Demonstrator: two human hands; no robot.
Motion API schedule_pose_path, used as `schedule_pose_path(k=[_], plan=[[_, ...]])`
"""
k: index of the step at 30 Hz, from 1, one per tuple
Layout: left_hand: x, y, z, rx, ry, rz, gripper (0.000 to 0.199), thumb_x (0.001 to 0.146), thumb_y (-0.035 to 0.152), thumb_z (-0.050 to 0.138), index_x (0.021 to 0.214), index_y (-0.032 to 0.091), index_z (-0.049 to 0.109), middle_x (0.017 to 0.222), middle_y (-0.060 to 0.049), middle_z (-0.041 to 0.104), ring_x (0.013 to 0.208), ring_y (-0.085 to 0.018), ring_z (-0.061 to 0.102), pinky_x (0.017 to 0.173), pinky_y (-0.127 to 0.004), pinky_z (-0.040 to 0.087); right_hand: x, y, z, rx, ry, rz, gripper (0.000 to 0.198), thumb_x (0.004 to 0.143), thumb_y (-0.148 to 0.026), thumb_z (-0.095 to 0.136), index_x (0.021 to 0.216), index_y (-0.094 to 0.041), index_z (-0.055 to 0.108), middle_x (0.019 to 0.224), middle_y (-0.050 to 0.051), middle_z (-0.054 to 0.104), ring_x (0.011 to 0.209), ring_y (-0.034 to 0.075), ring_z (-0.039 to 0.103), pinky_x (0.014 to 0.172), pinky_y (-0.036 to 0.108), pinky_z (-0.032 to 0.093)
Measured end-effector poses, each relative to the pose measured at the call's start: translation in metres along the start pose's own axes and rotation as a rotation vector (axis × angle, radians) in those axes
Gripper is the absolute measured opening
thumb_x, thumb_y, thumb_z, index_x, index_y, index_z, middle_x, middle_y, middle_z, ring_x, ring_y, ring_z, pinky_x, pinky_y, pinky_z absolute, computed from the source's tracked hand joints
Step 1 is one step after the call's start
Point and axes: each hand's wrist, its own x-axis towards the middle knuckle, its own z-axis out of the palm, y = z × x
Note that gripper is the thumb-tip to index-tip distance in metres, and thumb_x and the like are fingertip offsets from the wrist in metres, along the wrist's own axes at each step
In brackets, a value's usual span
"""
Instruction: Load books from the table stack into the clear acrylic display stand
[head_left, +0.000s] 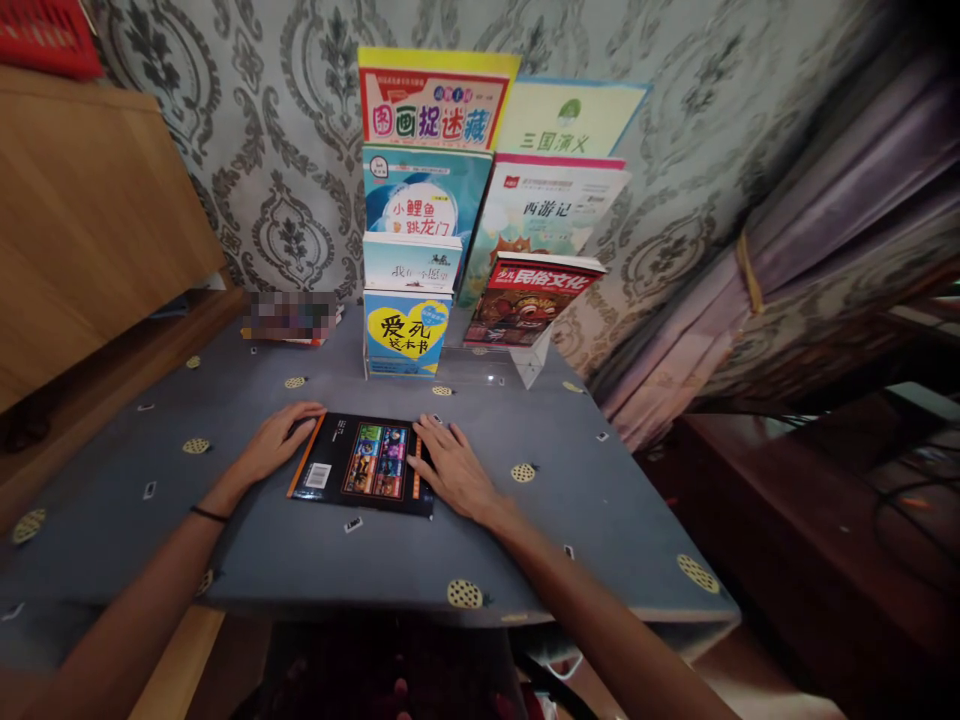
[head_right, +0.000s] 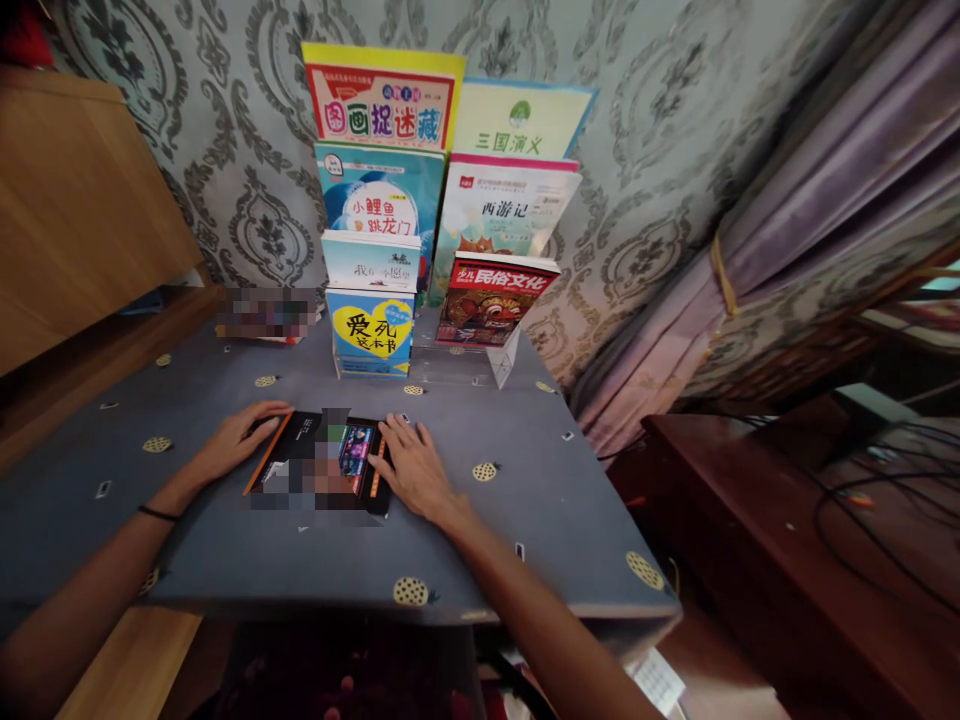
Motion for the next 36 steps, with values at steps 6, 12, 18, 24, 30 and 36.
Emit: schedule_pose_path(k=[6, 12, 18, 24, 30, 36], plan=[[-0.003, 0.002, 0.0, 0.093, -0.051, 0.007, 0.058, 0.097, 0.061, 0.032, 0.126, 0.019, 0.06, 0.13, -0.012, 0.066, 0.122, -0.028, 0.06, 0.108, -0.047, 0.044, -0.001, 0.001, -0.001, 0.019, 0.032, 0.035, 0.054, 0.103, -0.045, 0.038, 0.146, -0.014, 0.046, 0.156, 0.017, 0.041, 0.148, 0.027, 0.032, 0.12, 0.052, 0.026], [-0.008, 0.005, 0.005, 0.282, -0.085, 0.047, 0.06, 0.098, 0.059, 0.03, 0.133, 0.018, 0.057, 0.14, -0.012, 0.06, 0.137, -0.032, 0.047, 0.114, -0.055, 0.035, -0.003, 0.005, 0.002, 0.07, 0.084, 0.066, 0.051, 0.103, -0.042, 0.038, 0.144, -0.013, 0.048, 0.152, 0.018, 0.047, 0.146, 0.026, 0.037, 0.12, 0.051, 0.026], [-0.006, 0.044, 0.017, 0.385, -0.115, 0.119, 0.053, 0.101, 0.054, 0.031, 0.13, 0.021, 0.059, 0.143, -0.012, 0.058, 0.14, -0.033, 0.043, 0.114, -0.06, 0.033, -0.002, 0.009, 0.005, 0.106, 0.097, 0.067, 0.049, 0.104, -0.04, 0.033, 0.144, -0.016, 0.048, 0.153, 0.017, 0.046, 0.146, 0.026, 0.037, 0.119, 0.053, 0.028], [-0.001, 0.097, 0.047, 0.312, -0.215, 0.342, 0.053, 0.101, 0.052, 0.039, 0.145, 0.022, 0.046, 0.154, -0.012, 0.045, 0.146, -0.028, 0.035, 0.12, -0.056, 0.026, -0.001, 0.011, 0.006, 0.146, 0.136, 0.07, 0.049, 0.104, -0.036, 0.028, 0.143, -0.015, 0.049, 0.151, 0.017, 0.049, 0.145, 0.026, 0.038, 0.117, 0.052, 0.031], [0.004, 0.108, 0.069, 0.311, -0.307, 0.449, 0.056, 0.1, 0.054, 0.041, 0.146, 0.023, 0.044, 0.154, -0.013, 0.045, 0.146, -0.028, 0.036, 0.119, -0.055, 0.027, -0.002, 0.01, 0.002, 0.202, 0.18, 0.061, 0.044, 0.103, -0.029, 0.03, 0.14, -0.018, 0.052, 0.141, 0.014, 0.058, 0.137, 0.024, 0.046, 0.113, 0.047, 0.037], [-0.002, 0.105, 0.075, 0.312, -0.325, 0.447, 0.064, 0.097, 0.062, 0.041, 0.149, 0.025, 0.041, 0.155, -0.014, 0.042, 0.147, -0.029, 0.035, 0.119, -0.055, 0.026, -0.002, 0.007, -0.004, 0.195, 0.148, 0.085, 0.04, 0.102, -0.025, 0.035, 0.136, -0.018, 0.054, 0.135, 0.014, 0.062, 0.128, 0.024, 0.053, 0.108, 0.045, 0.04]])
